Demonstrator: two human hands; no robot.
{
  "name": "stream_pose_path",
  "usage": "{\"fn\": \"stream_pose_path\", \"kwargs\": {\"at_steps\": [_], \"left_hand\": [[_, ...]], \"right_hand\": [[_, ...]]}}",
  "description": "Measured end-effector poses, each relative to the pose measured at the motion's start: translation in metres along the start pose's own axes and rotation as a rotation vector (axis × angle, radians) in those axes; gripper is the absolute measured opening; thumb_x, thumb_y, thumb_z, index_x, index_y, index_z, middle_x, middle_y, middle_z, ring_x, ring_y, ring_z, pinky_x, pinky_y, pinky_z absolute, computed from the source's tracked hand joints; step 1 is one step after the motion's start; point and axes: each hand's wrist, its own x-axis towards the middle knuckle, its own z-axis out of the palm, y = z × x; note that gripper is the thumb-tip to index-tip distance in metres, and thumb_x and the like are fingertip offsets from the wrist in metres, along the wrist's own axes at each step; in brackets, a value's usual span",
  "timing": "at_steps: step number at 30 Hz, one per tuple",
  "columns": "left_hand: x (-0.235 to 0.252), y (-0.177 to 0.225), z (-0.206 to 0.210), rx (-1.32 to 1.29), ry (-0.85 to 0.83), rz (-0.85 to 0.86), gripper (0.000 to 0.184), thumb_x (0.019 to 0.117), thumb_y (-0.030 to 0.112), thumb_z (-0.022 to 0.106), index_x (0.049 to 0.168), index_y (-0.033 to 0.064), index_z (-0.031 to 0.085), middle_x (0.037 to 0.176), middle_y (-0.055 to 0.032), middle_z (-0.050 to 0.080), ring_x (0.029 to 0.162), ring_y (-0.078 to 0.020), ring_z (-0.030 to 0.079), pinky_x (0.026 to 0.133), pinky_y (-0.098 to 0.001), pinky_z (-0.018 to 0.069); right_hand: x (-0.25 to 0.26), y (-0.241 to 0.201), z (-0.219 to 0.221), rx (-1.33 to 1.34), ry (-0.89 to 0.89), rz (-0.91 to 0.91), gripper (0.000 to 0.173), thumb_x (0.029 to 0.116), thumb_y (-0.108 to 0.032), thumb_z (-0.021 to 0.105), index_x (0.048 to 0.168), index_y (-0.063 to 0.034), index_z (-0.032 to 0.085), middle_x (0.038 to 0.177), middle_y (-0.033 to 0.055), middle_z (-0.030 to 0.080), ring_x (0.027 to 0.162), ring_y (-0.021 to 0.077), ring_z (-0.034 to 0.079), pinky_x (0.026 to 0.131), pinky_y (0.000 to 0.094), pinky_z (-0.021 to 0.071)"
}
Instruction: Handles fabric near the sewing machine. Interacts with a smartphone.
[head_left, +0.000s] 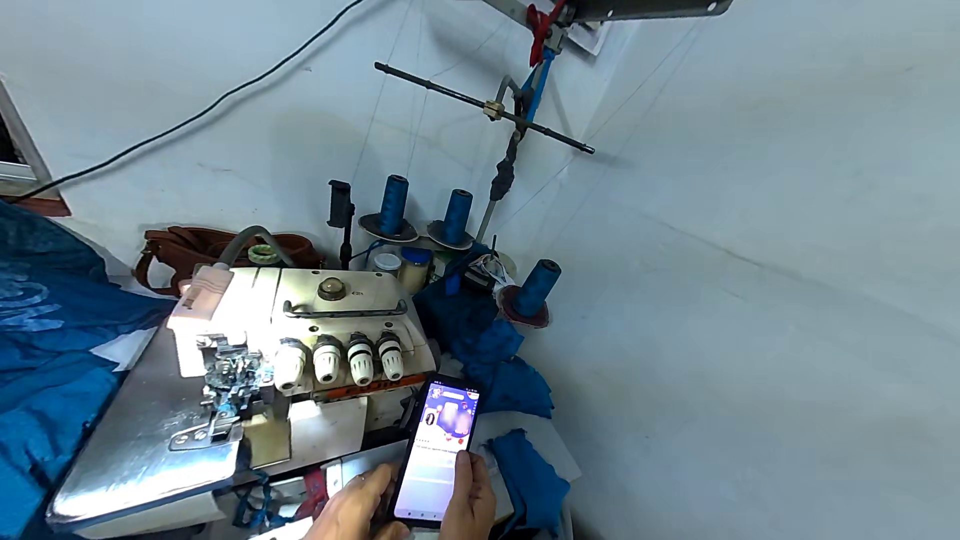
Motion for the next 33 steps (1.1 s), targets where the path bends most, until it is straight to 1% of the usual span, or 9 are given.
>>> {"fn": "stream_pose_path", "kwargs": {"at_steps": [3, 8, 14, 20, 25, 29, 33], "left_hand": [[0.0001, 0.0002, 0.0, 0.003, 0.009, 0.011, 0.05, 0.0835, 0.024, 0.08, 0.121, -0.0041, 0.064, 0.095, -0.0166, 0.07, 0.087, -0.0338, 0.07, 0.083, -0.0543, 0.0563], [0.0004, 0.0007, 0.0, 0.004, 0.008, 0.006, 0.05, 0.0837, 0.024, 0.08, 0.122, -0.0044, 0.063, 0.095, -0.0169, 0.07, 0.088, -0.0338, 0.07, 0.083, -0.0543, 0.0563], [0.0, 0.0014, -0.0004, 0.005, -0.001, -0.01, 0.05, 0.0842, 0.023, 0.08, 0.122, -0.0043, 0.064, 0.097, -0.0177, 0.07, 0.09, -0.0344, 0.07, 0.085, -0.0544, 0.0559], [0.0002, 0.0009, -0.0005, 0.004, 0.002, -0.003, 0.049, 0.0839, 0.024, 0.08, 0.121, -0.0041, 0.064, 0.094, -0.0163, 0.07, 0.086, -0.0326, 0.069, 0.083, -0.0527, 0.0564], [0.0001, 0.0017, -0.0006, -0.004, 0.007, 0.002, 0.049, 0.0841, 0.023, 0.08, 0.121, -0.0047, 0.064, 0.096, -0.0175, 0.07, 0.088, -0.0338, 0.07, 0.083, -0.0542, 0.0564], [-0.0004, 0.0019, -0.0007, 0.001, 0.008, 0.0, 0.05, 0.0838, 0.024, 0.08, 0.122, -0.004, 0.064, 0.096, -0.0165, 0.071, 0.088, -0.0325, 0.07, 0.083, -0.0529, 0.0567], [0.0, 0.0014, -0.0008, -0.006, -0.001, -0.01, 0.049, 0.0844, 0.024, 0.08, 0.122, -0.0034, 0.064, 0.097, -0.016, 0.071, 0.089, -0.0321, 0.07, 0.084, -0.0526, 0.0565]], "right_hand": [[0.0004, 0.0008, 0.0008, -0.017, 0.012, -0.01, 0.024, 0.1055, -0.009, 0.048, 0.098, 0.0054, 0.065, 0.075, 0.0033, 0.066, 0.068, 0.0009, 0.065, 0.067, 0.0168, 0.0552], [-0.0006, -0.002, 0.0004, -0.043, 0.031, -0.001, 0.031, 0.1076, -0.012, 0.043, 0.1, 0.0057, 0.066, 0.077, 0.0033, 0.066, 0.071, -0.0001, 0.066, 0.071, 0.018, 0.0559], [-0.0009, -0.0006, -0.0005, -0.037, 0.031, -0.025, 0.033, 0.108, -0.012, 0.041, 0.098, 0.0055, 0.066, 0.075, 0.002, 0.065, 0.07, -0.0013, 0.065, 0.07, 0.0169, 0.0559], [-0.0009, -0.0002, 0.0006, -0.026, 0.045, -0.03, 0.035, 0.1085, -0.013, 0.039, 0.097, 0.0057, 0.066, 0.074, 0.0015, 0.066, 0.07, -0.0019, 0.066, 0.07, 0.0165, 0.0561], [-0.0009, -0.0036, 0.0006, -0.046, 0.035, -0.013, 0.031, 0.1076, -0.012, 0.043, 0.096, 0.005, 0.066, 0.073, 0.0019, 0.064, 0.069, -0.0015, 0.064, 0.069, 0.0166, 0.0547], [0.0009, -0.0011, 0.0014, -0.034, 0.025, -0.007, 0.027, 0.1062, -0.01, 0.047, 0.096, 0.0051, 0.066, 0.074, 0.0029, 0.066, 0.068, -0.0003, 0.065, 0.068, 0.0167, 0.0552], [0.0023, -0.0001, 0.0024, -0.033, 0.021, -0.003, 0.024, 0.1051, -0.008, 0.05, 0.093, 0.0047, 0.066, 0.072, 0.0035, 0.065, 0.066, 0.0013, 0.064, 0.066, 0.0169, 0.0544]]}}
